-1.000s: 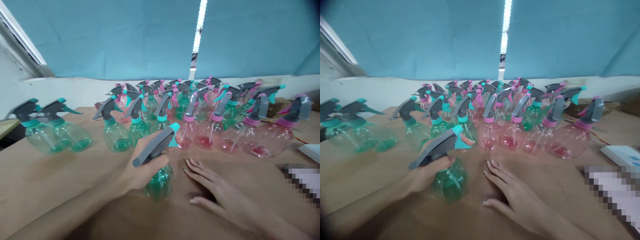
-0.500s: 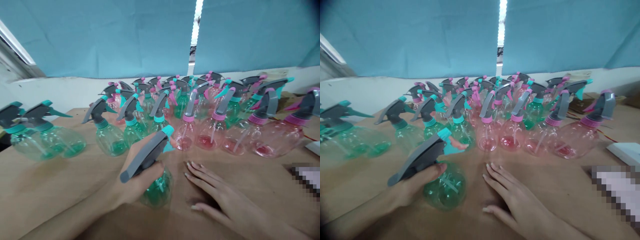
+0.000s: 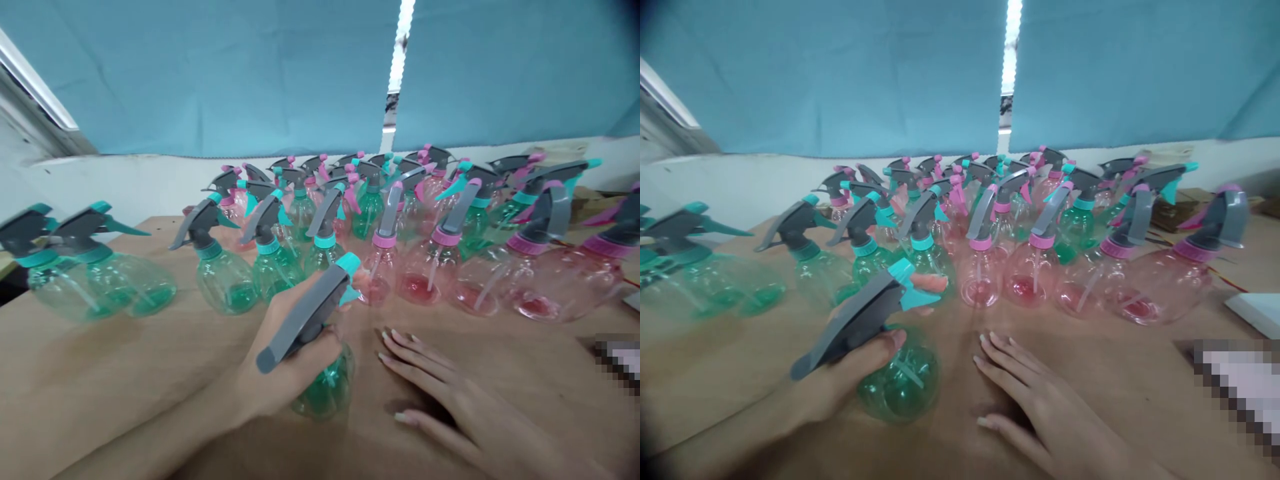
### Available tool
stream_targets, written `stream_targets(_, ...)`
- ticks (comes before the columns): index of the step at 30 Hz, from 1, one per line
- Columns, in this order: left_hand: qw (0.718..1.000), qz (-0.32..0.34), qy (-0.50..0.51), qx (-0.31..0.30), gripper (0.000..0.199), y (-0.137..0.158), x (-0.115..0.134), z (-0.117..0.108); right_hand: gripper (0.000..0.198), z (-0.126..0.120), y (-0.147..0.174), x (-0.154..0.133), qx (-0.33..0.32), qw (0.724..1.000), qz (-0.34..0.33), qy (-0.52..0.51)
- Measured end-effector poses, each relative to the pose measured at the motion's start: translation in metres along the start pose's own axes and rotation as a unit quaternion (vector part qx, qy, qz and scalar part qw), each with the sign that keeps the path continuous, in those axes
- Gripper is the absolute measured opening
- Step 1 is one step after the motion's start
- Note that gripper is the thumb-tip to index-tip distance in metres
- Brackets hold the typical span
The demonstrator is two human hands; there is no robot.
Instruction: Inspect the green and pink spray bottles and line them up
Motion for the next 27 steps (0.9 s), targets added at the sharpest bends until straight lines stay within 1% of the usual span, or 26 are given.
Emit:
stream_targets(3,0.997,-0.005,0.075,-0.024,0.014,0.0004,0.0003,0.0009,0.055,-0.0007,-0.0007,0.0003,-0.005,1.0,0.01,-0.017)
stream_targets(5,0.995,-0.001,0.098,-0.024,0.015,0.001,0.0004,0.001,0.055,-0.001,-0.001,0.0003,-0.004,0.999,0.012,-0.031)
stream_targets(8,0.994,-0.008,0.111,-0.017,0.018,0.0017,0.0015,0.0005,0.054,-0.0013,-0.0011,0.0001,0.008,0.998,0.013,-0.053)
stream_targets(15,0.99,-0.03,0.13,-0.045,0.026,0.0024,0.0049,-0.0005,0.054,0.0025,0.0019,0.0025,0.019,0.996,0.017,-0.083)
stream_targets(19,0.992,-0.036,0.109,-0.045,0.032,0.0035,0.005,-0.0014,0.054,0.0049,0.0045,0.0048,0.021,0.997,0.026,-0.074)
stream_targets(24,0.997,-0.039,0.057,-0.037,0.025,0.004,0.0027,-0.0045,0.053,0.004,0.0054,0.0053,0.02,0.997,0.023,-0.07)
stream_targets(27,0.999,-0.028,0.034,-0.029,0.022,0.0037,0.0008,-0.0046,0.054,0.0035,0.0046,0.0052,0.025,0.996,0.022,-0.085)
Point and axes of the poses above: each hand's wrist, its own y-axis away from the middle knuckle, its own z-axis out of the palm, x = y × z, the point moved 1 cm from there along -y, towards the middle knuckle
